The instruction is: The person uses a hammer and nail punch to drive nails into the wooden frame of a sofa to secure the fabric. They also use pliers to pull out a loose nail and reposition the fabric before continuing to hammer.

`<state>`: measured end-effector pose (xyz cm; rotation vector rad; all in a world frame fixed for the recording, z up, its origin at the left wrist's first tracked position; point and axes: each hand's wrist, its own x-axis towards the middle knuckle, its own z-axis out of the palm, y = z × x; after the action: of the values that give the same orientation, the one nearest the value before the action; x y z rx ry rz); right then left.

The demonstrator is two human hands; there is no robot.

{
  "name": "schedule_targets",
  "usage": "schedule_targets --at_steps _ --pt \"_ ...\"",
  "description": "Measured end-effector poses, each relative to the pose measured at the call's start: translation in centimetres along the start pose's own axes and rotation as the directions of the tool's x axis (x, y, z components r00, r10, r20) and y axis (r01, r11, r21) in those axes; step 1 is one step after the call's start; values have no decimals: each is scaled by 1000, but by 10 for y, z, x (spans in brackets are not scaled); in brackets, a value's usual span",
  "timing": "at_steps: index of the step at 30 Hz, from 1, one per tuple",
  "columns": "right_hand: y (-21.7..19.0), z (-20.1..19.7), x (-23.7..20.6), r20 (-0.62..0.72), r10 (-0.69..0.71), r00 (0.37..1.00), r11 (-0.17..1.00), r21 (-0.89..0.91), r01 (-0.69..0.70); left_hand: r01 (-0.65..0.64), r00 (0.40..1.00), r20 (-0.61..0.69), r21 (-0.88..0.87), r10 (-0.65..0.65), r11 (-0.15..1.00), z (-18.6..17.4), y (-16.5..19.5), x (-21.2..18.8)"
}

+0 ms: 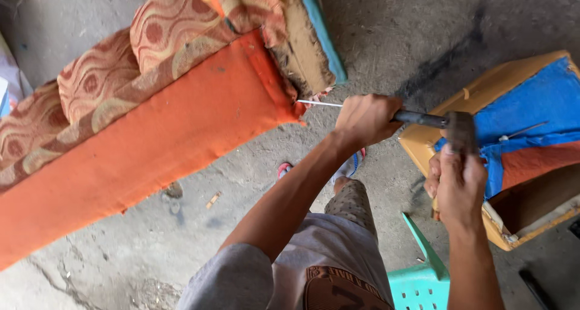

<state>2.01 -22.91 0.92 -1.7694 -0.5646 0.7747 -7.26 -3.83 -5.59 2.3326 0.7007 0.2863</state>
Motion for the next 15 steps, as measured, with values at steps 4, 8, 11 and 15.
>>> schedule_targets --at_steps 4,8,11,15 --pt "13 -8 -2 -58 133 989 986 110 -126 84 957 261 175 -128 981 29 -5 8" --pt "21 -13 -11 -78 198 977 975 118 -189 81 908 369 307 -197 948 58 -22 11" --pt "28 -17 -26 -70 305 950 949 104 -297 112 887 385 351 -253 930 75 -32 11" --pt "42 -19 -42 -106 429 897 901 120 -417 145 884 349 428 -311 892 77 -39 22"
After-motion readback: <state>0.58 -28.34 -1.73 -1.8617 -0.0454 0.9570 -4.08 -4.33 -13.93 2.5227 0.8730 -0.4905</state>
